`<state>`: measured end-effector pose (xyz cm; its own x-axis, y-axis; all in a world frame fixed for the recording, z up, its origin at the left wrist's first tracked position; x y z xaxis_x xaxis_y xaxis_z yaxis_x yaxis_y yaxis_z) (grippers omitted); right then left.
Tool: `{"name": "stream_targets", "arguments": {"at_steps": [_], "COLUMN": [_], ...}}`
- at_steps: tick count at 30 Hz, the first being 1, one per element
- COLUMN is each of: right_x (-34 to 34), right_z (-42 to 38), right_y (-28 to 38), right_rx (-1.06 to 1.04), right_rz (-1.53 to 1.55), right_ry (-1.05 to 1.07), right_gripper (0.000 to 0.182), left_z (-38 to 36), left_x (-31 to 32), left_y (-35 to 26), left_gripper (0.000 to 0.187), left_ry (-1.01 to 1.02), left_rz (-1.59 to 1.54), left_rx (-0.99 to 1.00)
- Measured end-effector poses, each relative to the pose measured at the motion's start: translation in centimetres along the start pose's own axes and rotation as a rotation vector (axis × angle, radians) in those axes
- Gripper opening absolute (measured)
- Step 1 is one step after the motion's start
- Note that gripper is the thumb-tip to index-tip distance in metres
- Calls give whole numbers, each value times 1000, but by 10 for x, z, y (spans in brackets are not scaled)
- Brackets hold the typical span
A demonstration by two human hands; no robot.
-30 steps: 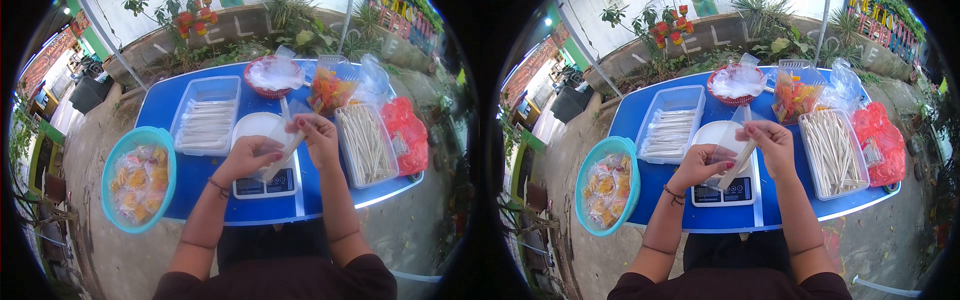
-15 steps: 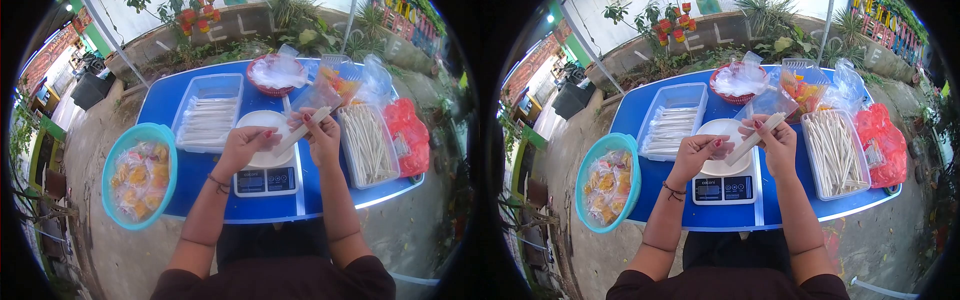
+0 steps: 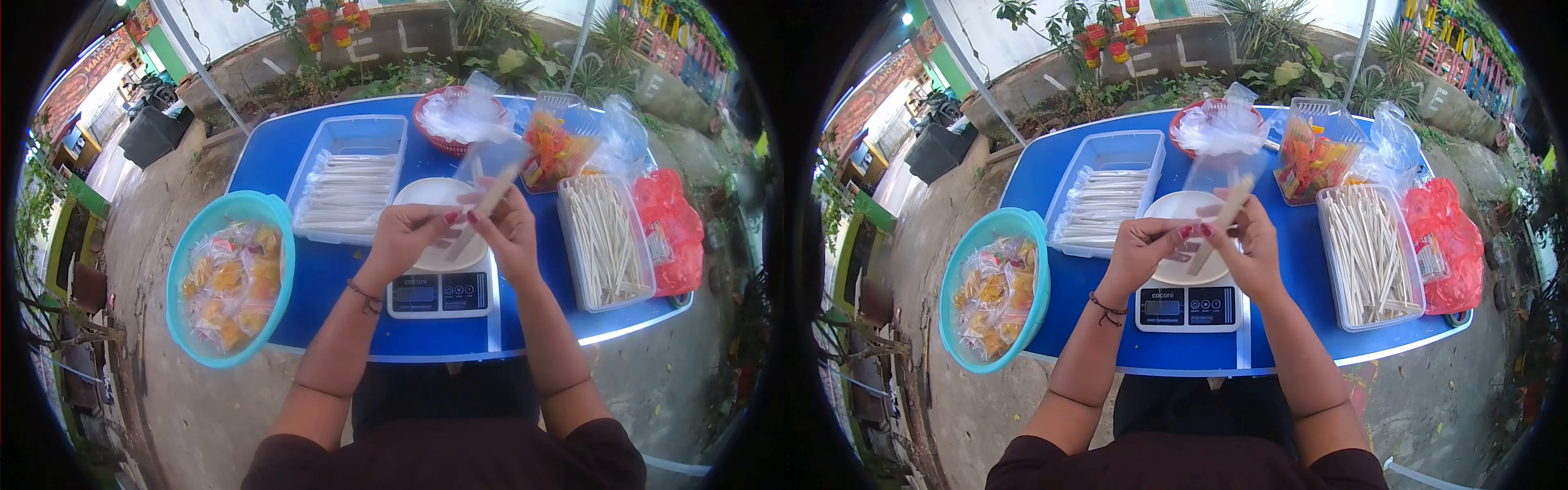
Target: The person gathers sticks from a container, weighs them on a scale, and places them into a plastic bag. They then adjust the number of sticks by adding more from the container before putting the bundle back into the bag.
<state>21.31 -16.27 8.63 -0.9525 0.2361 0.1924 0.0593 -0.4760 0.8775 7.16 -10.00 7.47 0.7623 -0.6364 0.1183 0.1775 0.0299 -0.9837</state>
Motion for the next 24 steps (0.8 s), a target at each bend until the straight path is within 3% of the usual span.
{"name": "stream_targets", "arguments": {"at_steps": [3,9,13,19,22,24], "right_x": [16,33,37,31,29,30], "right_z": [-12,-20,-23,-19,-19,-19], "right_y": [-11,-15,-20,-15,-16,-17], "right_rx": [152,325,405,158,148,187], "right_rz": [-162,-65,-71,-165,-136,-224], "right_ry": [93,203,265,206,154,229], "right_gripper": [49,36,31,29,30,37], "left_z": [1,3,2,0,-1,0], "left_x": [-8,-14,-20,-30,-28,-26], "left_y": [-6,-9,-12,-10,-11,-13], "left_gripper": [19,23,22,24,26,26], "left_ry": [-107,-117,-225,-277,-283,-267], "left_rz": [2,-243,-71,-138,-150,-158], "left_rx": [98,169,166,197,208,222]}}
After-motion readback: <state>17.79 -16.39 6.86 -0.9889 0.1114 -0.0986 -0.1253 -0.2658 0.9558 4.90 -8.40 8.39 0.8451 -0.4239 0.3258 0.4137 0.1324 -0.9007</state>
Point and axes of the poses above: each hand's wrist, its own z-axis towards the middle knuckle, its own x-axis out of the palm, y = z × x, the point moved 7 cm from there along z, towards the middle knuckle
